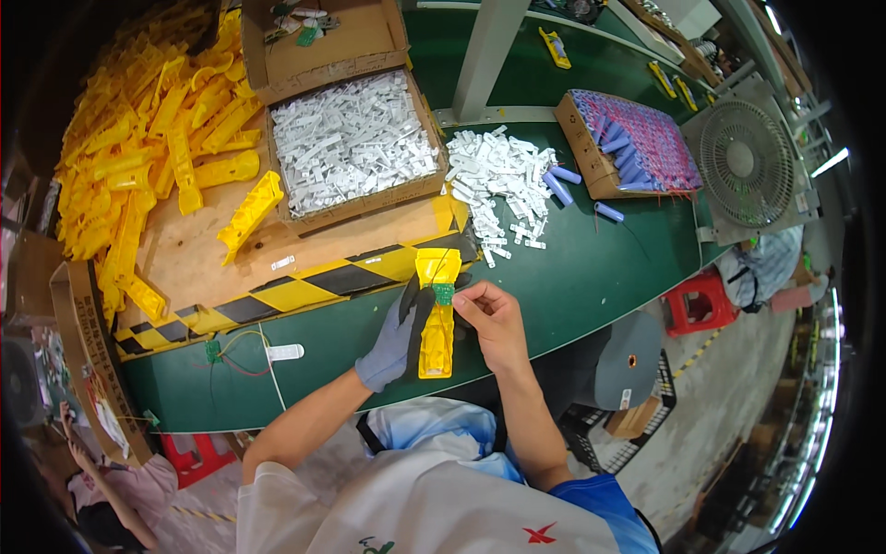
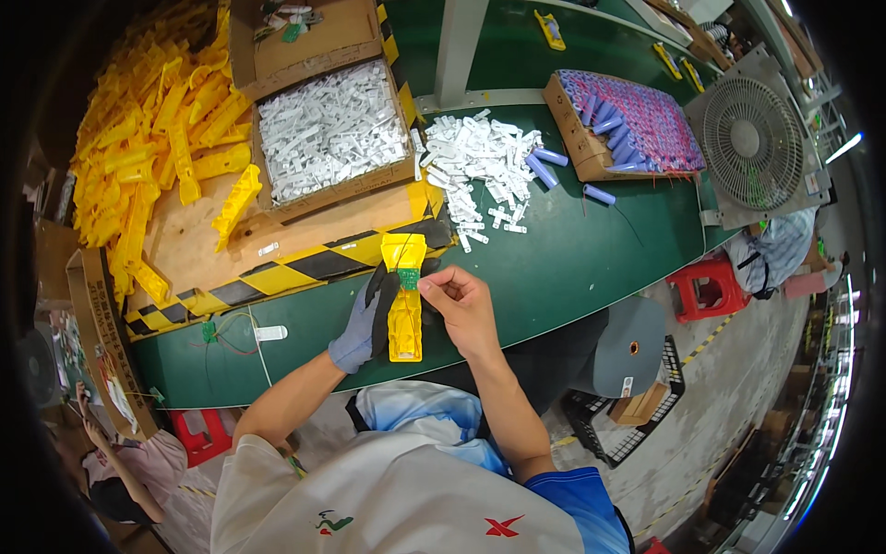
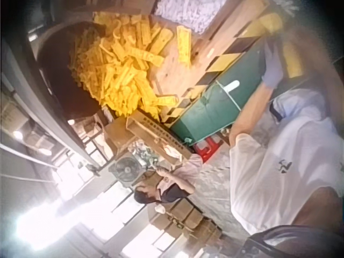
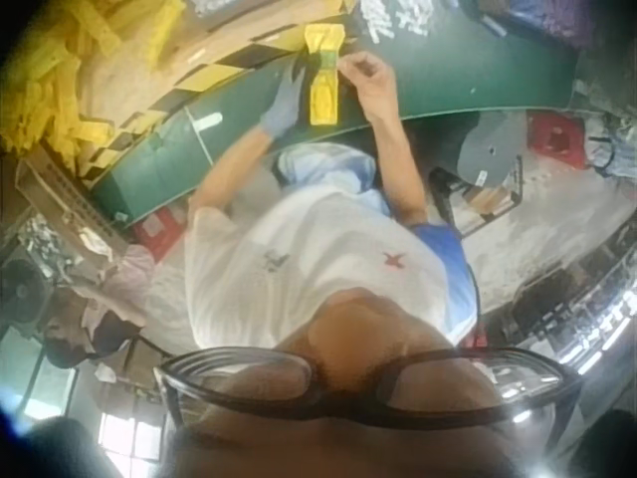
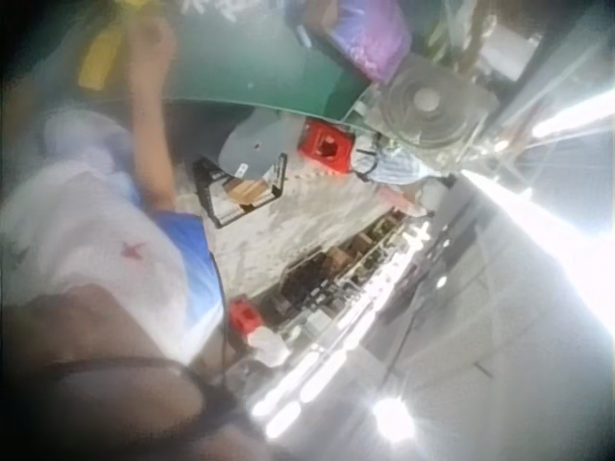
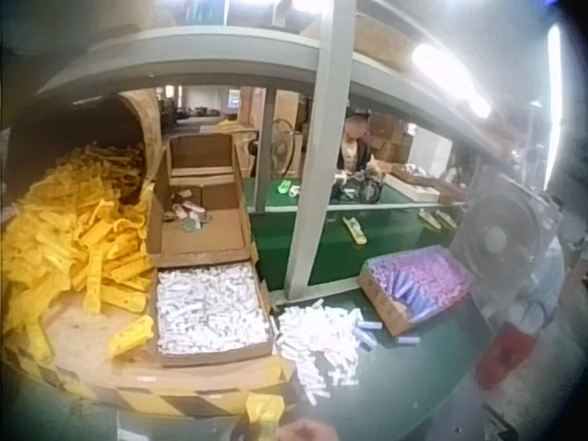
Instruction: The person assembles handheld devices by fitting circuit boards, batteries, and plastic components into plastic casings by hand. The person then sorts wired circuit modules and plastic pieces from boxes onto the table and installs wired circuits into the casings.
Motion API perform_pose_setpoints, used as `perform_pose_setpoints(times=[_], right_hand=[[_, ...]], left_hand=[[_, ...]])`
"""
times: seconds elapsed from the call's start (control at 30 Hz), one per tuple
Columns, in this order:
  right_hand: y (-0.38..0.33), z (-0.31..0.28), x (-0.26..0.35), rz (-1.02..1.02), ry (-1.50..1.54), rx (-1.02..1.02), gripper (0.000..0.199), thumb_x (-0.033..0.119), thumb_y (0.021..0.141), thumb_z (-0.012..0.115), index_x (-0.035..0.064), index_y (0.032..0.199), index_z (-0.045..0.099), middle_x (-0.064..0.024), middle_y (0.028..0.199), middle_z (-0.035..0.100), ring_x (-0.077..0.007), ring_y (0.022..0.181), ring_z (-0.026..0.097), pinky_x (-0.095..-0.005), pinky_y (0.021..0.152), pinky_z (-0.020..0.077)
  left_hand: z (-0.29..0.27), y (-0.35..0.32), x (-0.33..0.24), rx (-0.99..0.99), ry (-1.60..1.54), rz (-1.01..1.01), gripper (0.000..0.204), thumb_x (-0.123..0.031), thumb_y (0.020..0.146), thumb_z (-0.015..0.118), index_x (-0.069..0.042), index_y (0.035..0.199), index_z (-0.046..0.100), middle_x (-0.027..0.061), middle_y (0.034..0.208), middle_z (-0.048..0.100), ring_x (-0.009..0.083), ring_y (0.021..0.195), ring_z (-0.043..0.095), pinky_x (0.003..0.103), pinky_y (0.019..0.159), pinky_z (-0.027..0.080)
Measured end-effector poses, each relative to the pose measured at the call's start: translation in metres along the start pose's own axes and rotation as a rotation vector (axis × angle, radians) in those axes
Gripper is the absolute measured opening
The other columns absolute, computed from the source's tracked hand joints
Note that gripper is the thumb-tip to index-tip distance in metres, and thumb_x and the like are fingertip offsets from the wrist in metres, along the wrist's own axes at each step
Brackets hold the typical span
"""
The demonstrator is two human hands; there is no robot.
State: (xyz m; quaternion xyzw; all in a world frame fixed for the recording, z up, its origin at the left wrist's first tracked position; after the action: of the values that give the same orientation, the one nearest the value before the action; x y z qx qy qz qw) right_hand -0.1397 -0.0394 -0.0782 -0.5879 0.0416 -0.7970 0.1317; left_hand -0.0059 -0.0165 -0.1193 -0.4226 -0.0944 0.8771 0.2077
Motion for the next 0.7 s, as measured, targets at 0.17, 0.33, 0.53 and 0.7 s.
perform_pose_setpoints(times=[0.17, 0.33, 0.53, 0.7], right_hand=[[-0.004, 0.005, 0.003, -0.099, -0.068, -0.090, 0.007, 0.007, 0.095, 0.069, 0.0009, 0.093, 0.066, 0.0012, 0.086, 0.067, -0.0028, 0.078, 0.058, -0.0183, 0.073, 0.0455], [-0.003, 0.004, -0.002, -0.042, -0.072, -0.099, 0.009, 0.008, 0.097, 0.068, 0.0002, 0.095, 0.066, 0.0001, 0.086, 0.067, -0.0032, 0.077, 0.058, -0.0187, 0.074, 0.0451], [-0.002, 0.003, -0.001, -0.008, -0.016, -0.070, 0.010, 0.009, 0.096, 0.069, -0.0001, 0.095, 0.066, -0.0023, 0.090, 0.070, -0.0045, 0.081, 0.061, -0.0193, 0.077, 0.0473], [0.000, -0.003, -0.003, 0.032, 0.039, -0.059, 0.008, 0.008, 0.096, 0.069, 0.0004, 0.095, 0.067, -0.0034, 0.092, 0.071, -0.0052, 0.082, 0.062, -0.0201, 0.078, 0.0477]], left_hand=[[0.012, -0.001, -0.017, -0.010, -0.030, 0.019, 0.043, -0.031, 0.103, 0.058, -0.006, 0.136, 0.048, 0.0087, 0.111, 0.065, 0.0186, 0.090, 0.068, 0.032, 0.076, 0.057], [0.010, -0.001, -0.017, -0.001, -0.002, 0.027, 0.046, -0.040, 0.104, 0.051, -0.008, 0.138, 0.048, 0.0054, 0.109, 0.063, 0.0124, 0.090, 0.062, 0.028, 0.078, 0.053], [0.007, 0.002, -0.014, 0.034, 0.028, 0.067, 0.051, -0.042, 0.103, 0.052, -0.009, 0.141, 0.046, 0.0063, 0.111, 0.063, 0.0140, 0.090, 0.062, 0.030, 0.077, 0.054], [0.018, 0.000, -0.018, 0.023, -0.129, 0.023, 0.048, -0.042, 0.103, 0.052, -0.008, 0.137, 0.048, 0.0080, 0.109, 0.064, 0.0164, 0.087, 0.064, 0.033, 0.075, 0.056]])
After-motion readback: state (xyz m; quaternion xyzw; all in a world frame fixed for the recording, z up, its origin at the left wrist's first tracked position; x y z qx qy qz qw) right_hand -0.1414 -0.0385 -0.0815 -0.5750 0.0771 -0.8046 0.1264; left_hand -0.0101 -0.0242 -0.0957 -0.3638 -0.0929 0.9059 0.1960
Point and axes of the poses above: each hand's wrist, its own y-axis towards the middle knuckle, its own z-axis out of the palm, x = y × z, the point moved 7 cm from there along y, towards the middle knuckle
